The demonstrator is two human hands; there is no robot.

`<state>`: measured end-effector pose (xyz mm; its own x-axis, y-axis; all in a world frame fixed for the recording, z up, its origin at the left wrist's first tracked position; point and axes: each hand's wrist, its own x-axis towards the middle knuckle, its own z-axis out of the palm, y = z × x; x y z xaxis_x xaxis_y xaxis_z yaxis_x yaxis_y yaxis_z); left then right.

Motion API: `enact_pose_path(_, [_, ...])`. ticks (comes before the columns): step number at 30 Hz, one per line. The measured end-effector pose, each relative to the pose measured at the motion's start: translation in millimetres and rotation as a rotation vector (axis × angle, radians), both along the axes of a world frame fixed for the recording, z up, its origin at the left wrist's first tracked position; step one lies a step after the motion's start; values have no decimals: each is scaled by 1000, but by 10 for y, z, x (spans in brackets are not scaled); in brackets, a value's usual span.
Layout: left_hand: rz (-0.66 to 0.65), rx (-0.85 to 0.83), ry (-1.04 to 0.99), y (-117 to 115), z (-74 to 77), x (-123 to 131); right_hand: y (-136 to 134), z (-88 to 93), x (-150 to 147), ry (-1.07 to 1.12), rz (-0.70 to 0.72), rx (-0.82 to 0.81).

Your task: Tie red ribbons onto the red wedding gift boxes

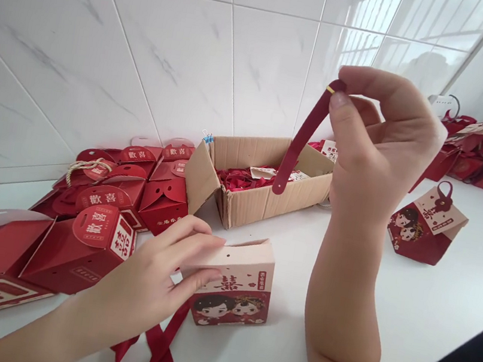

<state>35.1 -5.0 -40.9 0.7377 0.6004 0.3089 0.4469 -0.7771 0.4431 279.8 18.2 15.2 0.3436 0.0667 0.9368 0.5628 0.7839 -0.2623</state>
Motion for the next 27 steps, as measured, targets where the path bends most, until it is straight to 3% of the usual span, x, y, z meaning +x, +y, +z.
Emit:
enact_pose_path(7, [-4, 16, -4, 76, 9, -68, -47, 1, -132, 59, 58, -115])
enact_pose_path(15, [69, 16, -86, 145, 107, -142, -22, 4, -156, 8, 272, -338])
enact_pose_path(21, [175, 8, -93, 181, 168, -213, -70, 4, -264, -26, 248, -447])
enact_pose_path(27, [189, -61, -108, 289, 149, -191, -77, -17, -329, -193, 307, -601])
